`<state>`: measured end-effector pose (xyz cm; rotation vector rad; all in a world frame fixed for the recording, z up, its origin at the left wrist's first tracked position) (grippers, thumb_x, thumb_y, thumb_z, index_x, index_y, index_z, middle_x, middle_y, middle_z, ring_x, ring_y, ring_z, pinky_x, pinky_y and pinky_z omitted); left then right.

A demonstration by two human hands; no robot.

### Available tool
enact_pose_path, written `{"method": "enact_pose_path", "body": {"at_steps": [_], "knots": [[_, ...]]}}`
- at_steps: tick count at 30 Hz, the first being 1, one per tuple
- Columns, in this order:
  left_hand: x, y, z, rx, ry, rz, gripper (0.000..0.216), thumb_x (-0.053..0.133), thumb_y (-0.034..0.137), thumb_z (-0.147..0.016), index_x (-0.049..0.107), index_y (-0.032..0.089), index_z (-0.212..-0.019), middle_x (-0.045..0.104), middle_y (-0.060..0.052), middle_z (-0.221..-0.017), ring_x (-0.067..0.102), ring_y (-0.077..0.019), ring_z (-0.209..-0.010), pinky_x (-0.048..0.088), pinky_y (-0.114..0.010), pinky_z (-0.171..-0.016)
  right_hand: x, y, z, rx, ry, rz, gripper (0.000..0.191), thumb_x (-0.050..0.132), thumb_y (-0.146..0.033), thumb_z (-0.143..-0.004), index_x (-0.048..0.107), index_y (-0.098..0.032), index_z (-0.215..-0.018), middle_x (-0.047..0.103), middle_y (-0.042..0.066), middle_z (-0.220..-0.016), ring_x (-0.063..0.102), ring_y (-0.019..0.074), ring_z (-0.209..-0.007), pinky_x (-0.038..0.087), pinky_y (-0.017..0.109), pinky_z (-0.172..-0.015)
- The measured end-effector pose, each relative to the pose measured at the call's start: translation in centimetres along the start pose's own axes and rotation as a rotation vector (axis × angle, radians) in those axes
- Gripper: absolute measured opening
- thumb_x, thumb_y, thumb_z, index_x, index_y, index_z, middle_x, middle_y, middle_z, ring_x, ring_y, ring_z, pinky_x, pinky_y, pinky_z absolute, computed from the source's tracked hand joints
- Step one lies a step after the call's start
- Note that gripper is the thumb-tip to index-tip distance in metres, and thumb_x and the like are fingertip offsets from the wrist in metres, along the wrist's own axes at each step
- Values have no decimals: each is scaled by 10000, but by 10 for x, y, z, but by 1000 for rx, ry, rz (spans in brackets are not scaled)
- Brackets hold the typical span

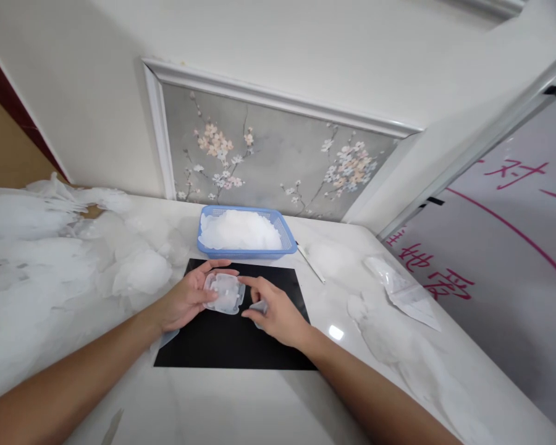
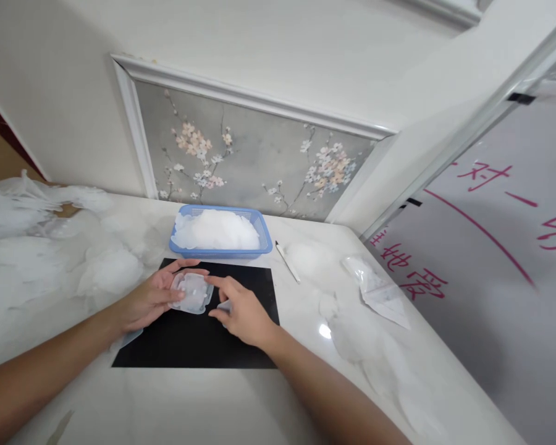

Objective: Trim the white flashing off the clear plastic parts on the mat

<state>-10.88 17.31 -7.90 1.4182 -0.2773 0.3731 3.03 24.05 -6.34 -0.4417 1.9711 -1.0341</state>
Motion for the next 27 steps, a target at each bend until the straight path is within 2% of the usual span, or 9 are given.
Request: {"method": "enact_pose_path", "body": {"at_steps": [2,4,7,9,14,20,27], "knots": [[4,-2,1,-6,-33,-4,601,776,141,-693,559,260,-1240,590,-86,-1308,621,-237,-1093,527,-317,-834,5,-6,2,-62,-15,39,379,621,-207,-833,629,-312,-1198,600,21,-896,599,179,-794,485,310,-726],[5,-4,1,-7,-45,-6,585,772,157,-709,561,258,-1245,593,-88,-1301,618,-235,-1097,522,-317,-848,1,-6,2,-67,32,46,237,555,-206,-880,698,-296,-1046,644,30,-894,630,182,-791,497,312,-721],[2,-4,-1,0,-24,-3,542,754,181,-739,567,245,-1243,609,-90,-1281,624,-223,-1083,514,-309,-863,-12,2,0,-31,143,2,210,540,-180,-876,722,-278,-912,699,26,-904,669,192,-833,511,313,-749],[-3,-5,-2,-8,1,3,533,745,180,-745,565,244,-1243,612,-86,-1281,633,-221,-1069,520,-318,-866,-20,11,-1,21,198,-27,200,549,-171,-856,720,-266,-898,721,21,-919,680,197,-862,515,314,-763],[-7,-6,-4,-45,43,20,518,704,112,-737,576,241,-1222,637,-68,-1240,644,-228,-1059,546,-335,-850,-26,28,-1,161,250,-79,144,571,-219,-841,710,-235,-874,733,12,-832,668,179,-712,512,295,-666],[-6,-2,-2,-49,100,22,502,663,51,-712,611,224,-1180,650,-69,-1219,641,-243,-1067,563,-372,-865,-28,29,-1,189,273,-112,134,597,-241,-817,711,-231,-886,738,24,-869,663,186,-724,508,301,-674],[-8,-3,-3,-31,89,17,514,656,49,-712,611,220,-1195,649,-87,-1244,649,-258,-1059,561,-398,-874,-28,31,-2,218,274,-135,149,600,-262,-805,712,-217,-891,726,38,-830,651,197,-720,492,301,-635]]}}
Point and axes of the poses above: each hand's wrist, its own z-axis away from the middle knuckle, its own x-axis out of the palm, y = z × x, the point moved 8 cm from there along -z, towards the middle knuckle
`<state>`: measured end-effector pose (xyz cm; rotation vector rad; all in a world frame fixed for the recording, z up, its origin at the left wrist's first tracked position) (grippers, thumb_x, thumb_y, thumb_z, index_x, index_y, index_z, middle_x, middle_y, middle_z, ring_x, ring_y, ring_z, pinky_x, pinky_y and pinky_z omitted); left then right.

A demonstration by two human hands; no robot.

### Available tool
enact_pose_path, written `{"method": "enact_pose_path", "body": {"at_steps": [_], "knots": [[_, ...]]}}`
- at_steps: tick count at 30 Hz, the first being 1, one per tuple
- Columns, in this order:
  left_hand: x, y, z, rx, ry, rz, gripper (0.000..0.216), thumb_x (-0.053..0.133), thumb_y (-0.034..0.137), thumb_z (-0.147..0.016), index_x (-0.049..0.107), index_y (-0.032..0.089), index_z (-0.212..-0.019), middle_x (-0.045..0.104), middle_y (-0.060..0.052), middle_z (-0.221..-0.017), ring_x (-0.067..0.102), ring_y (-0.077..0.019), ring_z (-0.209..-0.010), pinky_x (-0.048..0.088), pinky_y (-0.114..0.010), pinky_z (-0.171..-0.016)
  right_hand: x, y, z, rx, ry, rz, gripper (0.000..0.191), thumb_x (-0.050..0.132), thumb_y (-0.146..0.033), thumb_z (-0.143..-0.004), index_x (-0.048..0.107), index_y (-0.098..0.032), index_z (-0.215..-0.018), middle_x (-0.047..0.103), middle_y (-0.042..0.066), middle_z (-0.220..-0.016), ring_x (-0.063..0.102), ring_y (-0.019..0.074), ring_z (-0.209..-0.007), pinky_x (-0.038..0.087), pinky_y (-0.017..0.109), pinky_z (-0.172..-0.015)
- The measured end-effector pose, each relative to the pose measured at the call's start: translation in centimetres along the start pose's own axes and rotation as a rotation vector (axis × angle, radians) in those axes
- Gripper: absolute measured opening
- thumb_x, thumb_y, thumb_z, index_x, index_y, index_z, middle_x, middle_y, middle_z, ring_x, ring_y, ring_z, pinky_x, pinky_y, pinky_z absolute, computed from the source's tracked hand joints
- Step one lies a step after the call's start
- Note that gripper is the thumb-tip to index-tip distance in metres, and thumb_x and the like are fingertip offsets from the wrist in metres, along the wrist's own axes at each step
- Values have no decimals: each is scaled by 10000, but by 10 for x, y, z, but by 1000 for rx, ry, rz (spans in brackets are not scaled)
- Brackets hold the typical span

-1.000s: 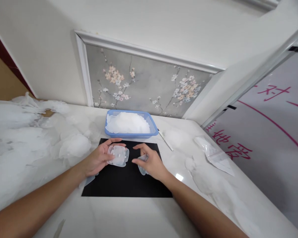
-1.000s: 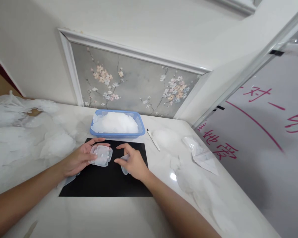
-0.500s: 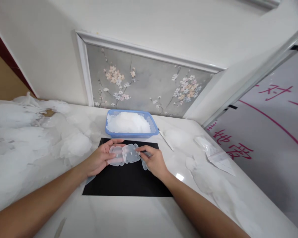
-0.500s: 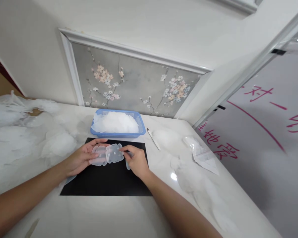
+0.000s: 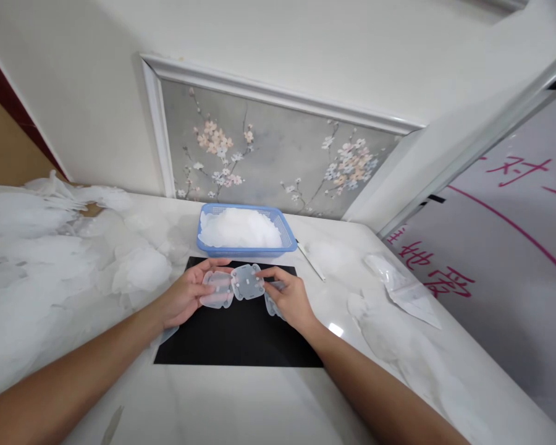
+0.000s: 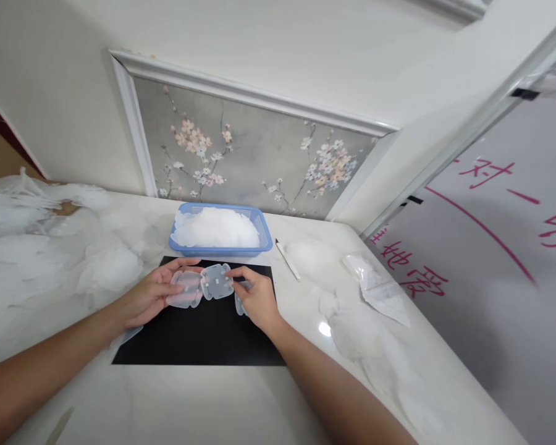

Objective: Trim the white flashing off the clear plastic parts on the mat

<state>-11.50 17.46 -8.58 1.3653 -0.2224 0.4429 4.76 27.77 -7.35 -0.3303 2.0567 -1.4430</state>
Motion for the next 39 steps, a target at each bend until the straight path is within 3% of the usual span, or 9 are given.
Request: {"method": "enact_pose_path", "body": {"at_steps": [10,16,24,34,36,39], "knots": [[0,3,1,-14,28,-17,503,672,63,-707,611,224,-1179,649,-75,-1239,648,-261,-1068,560,-390,-865,-1,-1,0,-29,3,4,128,595,-235,-818,694,-237,-898,722,32,-867,659,201,-749,506,334,-695],[0,2,0,-12,22,-6,489,668,49,-706,628,223,-1161,663,-70,-1219,640,-255,-1078,546,-405,-900,-3,-13,-1,-167,26,3,168,592,-147,-794,682,-262,-877,683,37,-1007,642,225,-984,486,401,-887],[1,4,1,-10,38,2,487,669,33,-688,632,215,-1139,667,-73,-1203,644,-258,-1071,574,-370,-830,-6,-13,-1,-202,57,59,216,595,-118,-770,683,-262,-905,632,57,-1080,631,245,-1000,507,415,-807],[2,3,1,-5,15,-23,487,682,70,-703,610,223,-1160,655,-81,-1244,632,-273,-1115,563,-392,-877,-3,-19,1,-185,19,34,119,585,-204,-821,691,-259,-829,644,67,-1142,617,257,-1080,482,461,-933],[1,3,1,-4,18,-28,503,678,70,-698,599,228,-1169,642,-81,-1268,615,-286,-1154,562,-392,-878,-2,-19,2,-157,-1,18,86,590,-244,-827,675,-250,-833,679,63,-1054,646,247,-989,512,425,-850],[0,5,1,9,51,14,555,673,42,-676,570,228,-1189,636,-87,-1274,593,-298,-1198,557,-373,-878,-4,-14,3,-81,13,-17,112,567,-313,-841,600,-222,-784,638,15,-714,602,172,-653,488,310,-614]]}}
Point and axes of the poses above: each hand's wrist, its own z-axis away from the middle knuckle, its own x-axis out of the palm, y = z × x, the point moved 8 cm from there along -z, towards the middle knuckle
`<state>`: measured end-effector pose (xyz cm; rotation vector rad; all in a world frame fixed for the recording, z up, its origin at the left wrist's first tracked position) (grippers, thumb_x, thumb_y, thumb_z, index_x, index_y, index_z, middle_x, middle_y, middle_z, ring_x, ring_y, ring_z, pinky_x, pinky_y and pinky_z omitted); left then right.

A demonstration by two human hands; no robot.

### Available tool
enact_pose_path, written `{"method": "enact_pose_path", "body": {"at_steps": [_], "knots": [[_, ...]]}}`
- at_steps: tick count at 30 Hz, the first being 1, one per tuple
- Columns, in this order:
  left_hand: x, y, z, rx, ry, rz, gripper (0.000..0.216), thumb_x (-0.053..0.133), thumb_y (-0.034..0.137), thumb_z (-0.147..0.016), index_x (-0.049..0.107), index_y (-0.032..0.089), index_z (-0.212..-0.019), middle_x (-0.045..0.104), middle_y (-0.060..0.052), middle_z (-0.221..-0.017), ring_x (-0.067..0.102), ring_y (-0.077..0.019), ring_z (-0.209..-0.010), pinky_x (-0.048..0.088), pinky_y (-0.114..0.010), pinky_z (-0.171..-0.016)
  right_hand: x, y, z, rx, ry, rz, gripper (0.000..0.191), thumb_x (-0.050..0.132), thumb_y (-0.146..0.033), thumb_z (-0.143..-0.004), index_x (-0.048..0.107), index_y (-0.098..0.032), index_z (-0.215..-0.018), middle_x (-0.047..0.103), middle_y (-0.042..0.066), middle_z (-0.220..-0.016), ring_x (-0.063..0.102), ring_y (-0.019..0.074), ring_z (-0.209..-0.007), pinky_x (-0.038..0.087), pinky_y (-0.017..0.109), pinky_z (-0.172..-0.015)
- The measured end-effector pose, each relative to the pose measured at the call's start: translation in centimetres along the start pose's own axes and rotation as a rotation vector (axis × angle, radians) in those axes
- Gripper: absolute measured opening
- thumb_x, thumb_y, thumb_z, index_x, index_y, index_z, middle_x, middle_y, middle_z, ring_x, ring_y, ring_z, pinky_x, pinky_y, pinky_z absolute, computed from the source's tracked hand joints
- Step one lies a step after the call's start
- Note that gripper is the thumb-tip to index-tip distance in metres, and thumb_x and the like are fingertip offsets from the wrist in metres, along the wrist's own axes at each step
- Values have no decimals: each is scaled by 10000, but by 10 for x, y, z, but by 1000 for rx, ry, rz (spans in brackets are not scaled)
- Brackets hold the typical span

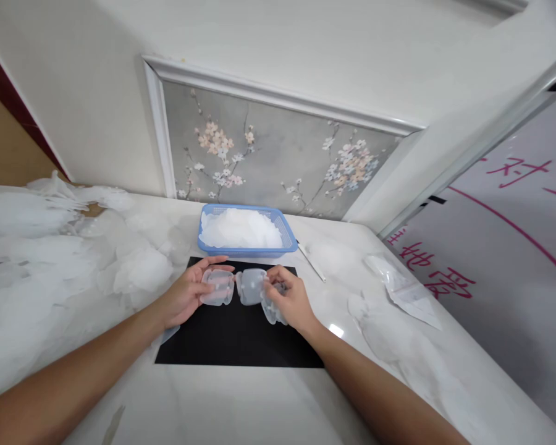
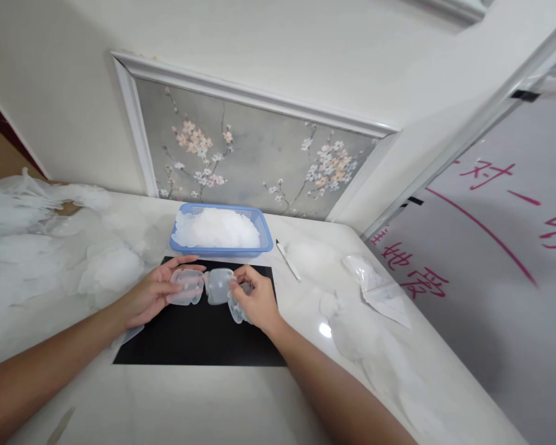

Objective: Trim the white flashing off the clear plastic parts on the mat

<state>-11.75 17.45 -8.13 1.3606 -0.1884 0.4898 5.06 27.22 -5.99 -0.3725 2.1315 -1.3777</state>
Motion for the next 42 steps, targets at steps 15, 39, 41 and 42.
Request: {"method": "enact_pose_path", "body": {"at_steps": [15,39,41,42], "knots": [[23,1,8,-28,-185,258,429,511,468,-913,591,190,-1231,658,-125,-1224,608,-287,-1120,465,-444,-943,44,-15,16,-143,-309,205,343,532,-169,-860,504,-266,-1188,689,6,-905,652,167,-812,502,297,-759],[27,1,10,-15,-248,254,488,469,552,-905,584,212,-1235,642,-118,-1237,596,-296,-1113,444,-455,-935,46,-20,21,-228,-254,374,403,683,-196,-814,528,-244,-1182,682,-16,-811,566,186,-739,408,324,-757],[27,1,10,-13,-250,257,494,466,554,-906,580,209,-1242,637,-123,-1247,592,-300,-1120,435,-462,-942,45,-20,21,-231,-253,368,396,682,-201,-817,528,-243,-1179,683,-13,-819,564,188,-741,409,327,-759],[26,0,10,-13,-248,257,497,466,554,-906,579,209,-1245,635,-124,-1250,589,-301,-1124,432,-465,-945,45,-20,21,-234,-253,363,393,682,-202,-819,527,-243,-1178,683,-13,-823,564,188,-739,408,328,-761]]}}
Point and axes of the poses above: each hand's wrist, its own z-axis away from the middle knuckle, its own x-axis out of the palm, y = z × x, the point moved 8 cm from there along -z, towards the middle knuckle
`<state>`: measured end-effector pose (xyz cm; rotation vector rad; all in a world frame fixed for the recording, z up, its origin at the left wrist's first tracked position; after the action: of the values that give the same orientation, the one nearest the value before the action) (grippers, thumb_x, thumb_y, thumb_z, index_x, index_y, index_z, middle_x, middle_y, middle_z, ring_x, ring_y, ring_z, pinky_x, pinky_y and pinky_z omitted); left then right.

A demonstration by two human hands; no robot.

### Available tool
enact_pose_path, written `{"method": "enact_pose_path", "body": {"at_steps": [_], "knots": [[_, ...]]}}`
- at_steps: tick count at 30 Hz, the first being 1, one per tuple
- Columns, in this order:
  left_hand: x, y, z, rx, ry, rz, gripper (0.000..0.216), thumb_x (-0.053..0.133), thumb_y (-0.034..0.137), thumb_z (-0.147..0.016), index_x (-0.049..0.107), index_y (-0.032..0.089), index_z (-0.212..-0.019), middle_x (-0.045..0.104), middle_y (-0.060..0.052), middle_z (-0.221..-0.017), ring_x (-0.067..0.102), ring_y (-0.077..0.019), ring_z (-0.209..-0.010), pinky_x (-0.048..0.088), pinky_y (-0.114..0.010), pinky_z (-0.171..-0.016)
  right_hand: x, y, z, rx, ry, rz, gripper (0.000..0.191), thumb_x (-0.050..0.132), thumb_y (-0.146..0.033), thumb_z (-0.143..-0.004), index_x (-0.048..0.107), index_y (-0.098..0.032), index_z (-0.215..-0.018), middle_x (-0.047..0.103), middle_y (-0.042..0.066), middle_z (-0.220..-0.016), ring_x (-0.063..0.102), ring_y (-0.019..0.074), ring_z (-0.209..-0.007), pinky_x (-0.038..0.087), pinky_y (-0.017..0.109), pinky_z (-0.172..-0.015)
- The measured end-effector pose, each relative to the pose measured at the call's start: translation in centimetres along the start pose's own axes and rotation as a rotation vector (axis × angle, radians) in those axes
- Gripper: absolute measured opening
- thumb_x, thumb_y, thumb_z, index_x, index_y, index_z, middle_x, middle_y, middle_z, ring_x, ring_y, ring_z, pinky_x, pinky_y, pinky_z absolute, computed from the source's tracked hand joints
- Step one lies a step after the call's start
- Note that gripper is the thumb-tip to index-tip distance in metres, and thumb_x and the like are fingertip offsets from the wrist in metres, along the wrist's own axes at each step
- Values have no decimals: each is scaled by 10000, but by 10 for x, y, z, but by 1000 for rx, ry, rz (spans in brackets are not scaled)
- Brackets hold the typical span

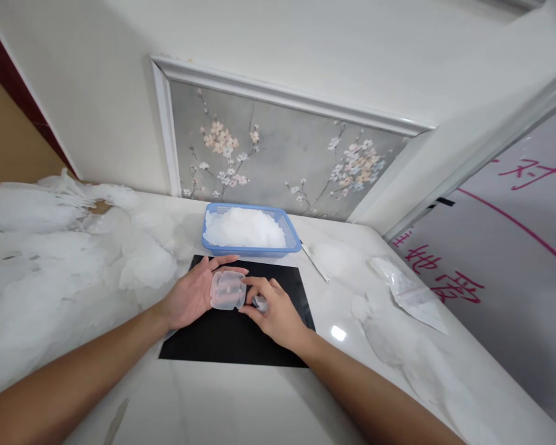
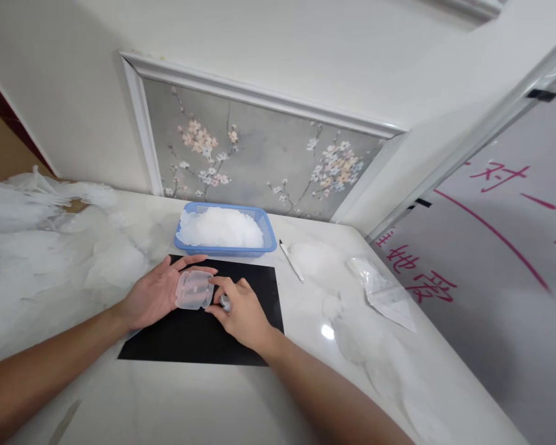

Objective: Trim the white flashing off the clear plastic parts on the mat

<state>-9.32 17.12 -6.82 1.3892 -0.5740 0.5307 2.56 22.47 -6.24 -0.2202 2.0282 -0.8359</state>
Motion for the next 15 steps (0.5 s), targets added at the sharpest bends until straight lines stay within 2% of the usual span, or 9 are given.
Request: {"method": "enact_pose_path", "body": {"at_steps": [15], "knots": [[-2,-1,0,-9,18,-25,523,527,578,-868,592,207,-1231,628,-122,-1246,579,-301,-1123,449,-453,-921,-2,-3,0,-41,12,-18,343,675,-210,-832,537,-232,-1146,693,-16,-829,579,180,-730,393,321,-750]]}}
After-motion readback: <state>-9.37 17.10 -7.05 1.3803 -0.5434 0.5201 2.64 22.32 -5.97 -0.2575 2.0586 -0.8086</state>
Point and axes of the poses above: each hand's wrist, its own z-axis away from the middle knuckle, its own x-axis out of the palm, y = z × x, the point moved 8 cm from there along -z, towards the middle knuckle
